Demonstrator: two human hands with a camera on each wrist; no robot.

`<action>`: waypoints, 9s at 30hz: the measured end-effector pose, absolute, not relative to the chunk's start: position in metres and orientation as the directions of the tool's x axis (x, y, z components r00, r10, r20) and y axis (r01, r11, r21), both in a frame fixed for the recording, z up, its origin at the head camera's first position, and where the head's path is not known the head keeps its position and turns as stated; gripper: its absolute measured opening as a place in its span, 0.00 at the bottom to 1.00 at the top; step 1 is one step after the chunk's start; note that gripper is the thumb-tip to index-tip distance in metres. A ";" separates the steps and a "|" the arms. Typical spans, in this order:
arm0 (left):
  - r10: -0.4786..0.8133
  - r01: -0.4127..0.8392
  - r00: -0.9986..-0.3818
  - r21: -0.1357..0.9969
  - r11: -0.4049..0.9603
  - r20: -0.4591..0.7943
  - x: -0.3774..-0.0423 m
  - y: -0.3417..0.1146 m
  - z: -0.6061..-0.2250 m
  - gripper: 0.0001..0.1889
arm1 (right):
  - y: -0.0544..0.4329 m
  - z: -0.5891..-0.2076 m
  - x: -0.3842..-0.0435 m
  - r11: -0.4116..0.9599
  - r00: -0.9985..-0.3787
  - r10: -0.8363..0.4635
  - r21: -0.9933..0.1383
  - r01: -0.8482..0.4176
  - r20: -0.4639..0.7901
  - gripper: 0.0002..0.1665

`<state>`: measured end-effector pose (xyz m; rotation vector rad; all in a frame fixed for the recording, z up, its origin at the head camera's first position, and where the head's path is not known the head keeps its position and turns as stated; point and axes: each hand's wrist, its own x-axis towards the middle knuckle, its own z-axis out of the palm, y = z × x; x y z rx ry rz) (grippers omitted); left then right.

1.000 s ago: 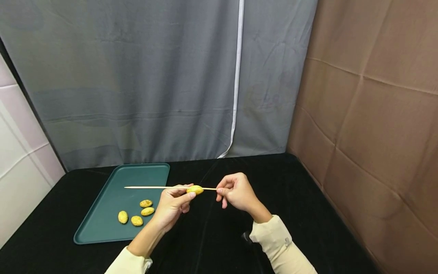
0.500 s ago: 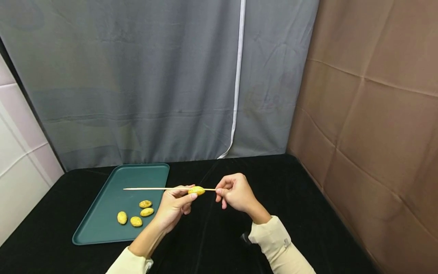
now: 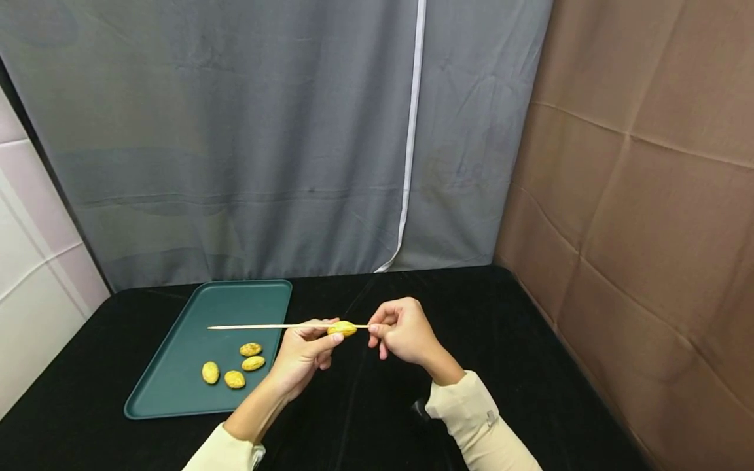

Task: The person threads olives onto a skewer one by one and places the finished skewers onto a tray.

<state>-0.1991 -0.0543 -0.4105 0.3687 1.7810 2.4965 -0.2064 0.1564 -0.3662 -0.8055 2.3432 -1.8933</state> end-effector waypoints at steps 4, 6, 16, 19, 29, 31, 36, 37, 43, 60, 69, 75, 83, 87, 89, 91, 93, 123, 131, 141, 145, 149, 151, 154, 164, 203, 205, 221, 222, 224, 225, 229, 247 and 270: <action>0.184 0.087 -0.971 0.945 -0.317 0.151 -0.198 -0.053 -0.411 0.13 | 0.156 -0.366 -0.205 0.136 -0.867 -0.407 -0.920 -0.369 0.287 0.06; 0.190 0.084 -0.971 0.949 -0.304 0.147 -0.197 -0.053 -0.411 0.15 | 0.155 -0.365 -0.204 0.138 -0.868 -0.408 -0.921 -0.364 0.282 0.06; 0.202 0.069 -0.971 0.958 -0.278 0.129 -0.196 -0.052 -0.411 0.15 | 0.149 -0.365 -0.203 0.148 -0.866 -0.418 -0.919 -0.364 0.275 0.06; 0.206 0.065 -0.971 0.961 -0.270 0.124 -0.195 -0.051 -0.410 0.15 | 0.149 -0.365 -0.202 0.158 -0.867 -0.419 -0.918 -0.363 0.270 0.06; 0.168 0.081 -0.977 0.956 -0.281 0.132 -0.196 -0.049 -0.413 0.15 | 0.158 -0.361 -0.204 0.207 -0.869 -0.441 -0.917 -0.342 0.225 0.06; 0.174 0.084 -0.975 0.956 -0.282 0.137 -0.197 -0.049 -0.411 0.16 | 0.159 -0.361 -0.205 0.201 -0.865 -0.446 -0.916 -0.347 0.230 0.06; 0.216 0.081 -0.968 0.971 -0.224 0.130 -0.199 -0.058 -0.405 0.19 | 0.159 -0.362 -0.207 0.183 -0.865 -0.436 -0.917 -0.354 0.247 0.05; 0.225 0.084 -0.966 0.977 -0.195 0.128 -0.199 -0.062 -0.404 0.18 | 0.159 -0.362 -0.207 0.179 -0.869 -0.430 -0.920 -0.348 0.244 0.06; 0.251 0.244 -0.945 0.962 0.122 0.208 -0.211 -0.108 -0.401 0.14 | 0.165 -0.364 -0.211 0.158 -0.890 -0.399 -0.940 -0.303 0.219 0.08; 0.194 0.163 -0.981 0.568 0.807 0.006 -0.249 -0.233 -0.417 0.19 | 0.189 -0.368 -0.212 0.168 -0.900 -0.380 -0.941 -0.294 0.213 0.08; 0.184 0.136 -0.982 0.520 0.843 -0.042 -0.250 -0.228 -0.430 0.18 | 0.198 -0.374 -0.212 0.192 -0.914 -0.361 -0.944 -0.269 0.187 0.08; 0.143 0.089 -0.988 0.522 0.848 -0.063 -0.246 -0.225 -0.436 0.14 | 0.199 -0.376 -0.213 0.190 -0.909 -0.367 -0.941 -0.279 0.196 0.09; 0.112 0.099 -0.994 0.472 0.876 0.000 -0.246 -0.218 -0.438 0.10 | 0.206 -0.381 -0.215 0.203 -0.906 -0.377 -0.937 -0.285 0.194 0.12; 0.106 0.137 -0.990 0.453 0.881 0.094 -0.242 -0.212 -0.439 0.10 | 0.211 -0.383 -0.215 0.199 -0.903 -0.372 -0.931 -0.305 0.217 0.12; 0.113 0.173 -0.981 0.459 0.872 0.155 -0.239 -0.209 -0.438 0.11 | 0.213 -0.385 -0.214 0.199 -0.901 -0.372 -0.929 -0.312 0.223 0.12; 0.117 0.206 -0.971 0.474 0.856 0.210 -0.236 -0.205 -0.437 0.12 | 0.216 -0.387 -0.214 0.206 -0.901 -0.377 -0.928 -0.309 0.217 0.12; 0.116 0.230 -0.963 0.510 0.829 0.245 -0.233 -0.199 -0.435 0.11 | 0.218 -0.390 -0.214 0.218 -0.902 -0.379 -0.927 -0.304 0.207 0.12; 0.185 0.489 -0.860 0.668 0.560 0.475 -0.219 -0.160 -0.409 0.13 | 0.238 -0.390 -0.220 0.296 -0.925 -0.348 -0.918 -0.264 0.154 0.07; 0.213 0.500 -0.864 0.729 0.467 0.457 -0.221 -0.161 -0.408 0.11 | 0.239 -0.387 -0.222 0.275 -0.910 -0.381 -0.919 -0.283 0.166 0.07; 0.255 0.484 -0.874 0.788 0.381 0.414 -0.223 -0.161 -0.404 0.12 | 0.245 -0.384 -0.224 0.262 -0.889 -0.406 -0.905 -0.334 0.210 0.06; 0.281 0.488 -0.866 0.821 0.296 0.413 -0.223 -0.160 -0.407 0.12 | 0.246 -0.388 -0.222 0.231 -0.880 -0.413 -0.908 -0.350 0.234 0.07; 0.282 0.462 -0.869 0.869 0.175 0.405 -0.224 -0.158 -0.411 0.13 | 0.245 -0.392 -0.221 0.194 -0.868 -0.427 -0.911 -0.363 0.255 0.08; 0.275 0.431 -0.879 0.895 0.113 0.388 -0.224 -0.156 -0.413 0.13 | 0.245 -0.395 -0.220 0.183 -0.864 -0.430 -0.912 -0.368 0.263 0.08; 0.260 0.358 -0.901 0.934 -0.004 0.347 -0.222 -0.152 -0.415 0.13 | 0.246 -0.397 -0.219 0.168 -0.862 -0.425 -0.912 -0.375 0.277 0.07; 0.243 0.115 -0.947 0.926 -0.361 0.212 -0.221 -0.140 -0.417 0.15 | 0.245 -0.391 -0.220 0.128 -0.844 -0.443 -0.910 -0.395 0.304 0.07; 0.123 0.111 -0.972 0.854 -0.508 0.199 -0.215 -0.115 -0.423 0.20 | 0.241 -0.396 -0.220 0.108 -0.838 -0.425 -0.900 -0.423 0.342 0.06; 0.121 0.113 -0.972 0.854 -0.508 0.200 -0.215 -0.114 -0.424 0.20 | 0.240 -0.396 -0.221 0.111 -0.840 -0.425 -0.901 -0.420 0.339 0.06; 0.135 0.140 -0.959 0.828 -0.543 0.251 -0.217 -0.110 -0.425 0.19 | 0.234 -0.392 -0.221 0.139 -0.860 -0.399 -0.906 -0.400 0.318 0.06; 0.134 0.138 -0.960 0.830 -0.541 0.247 -0.217 -0.110 -0.425 0.19 | 0.234 -0.393 -0.221 0.139 -0.860 -0.397 -0.906 -0.400 0.319 0.06; 0.132 0.135 -0.962 0.835 -0.533 0.240 -0.217 -0.109 -0.425 0.19 | 0.233 -0.392 -0.221 0.136 -0.861 -0.398 -0.908 -0.396 0.316 0.06; 0.130 0.132 -0.963 0.838 -0.530 0.235 -0.217 -0.109 -0.425 0.19 | 0.233 -0.392 -0.221 0.134 -0.861 -0.399 -0.909 -0.395 0.315 0.06; 0.130 0.133 -0.964 0.846 -0.517 0.232 -0.217 -0.108 -0.425 0.21 | 0.231 -0.393 -0.221 0.129 -0.861 -0.399 -0.910 -0.393 0.315 0.06; 0.123 0.143 -0.966 0.869 -0.474 0.227 -0.215 -0.103 -0.420 0.19 | 0.224 -0.390 -0.220 0.127 -0.869 -0.389 -0.916 -0.381 0.307 0.06; 0.117 0.131 -0.971 0.873 -0.469 0.209 -0.213 -0.096 -0.426 0.19 | 0.213 -0.387 -0.216 0.209 -0.893 -0.349 -0.906 -0.368 0.283 0.05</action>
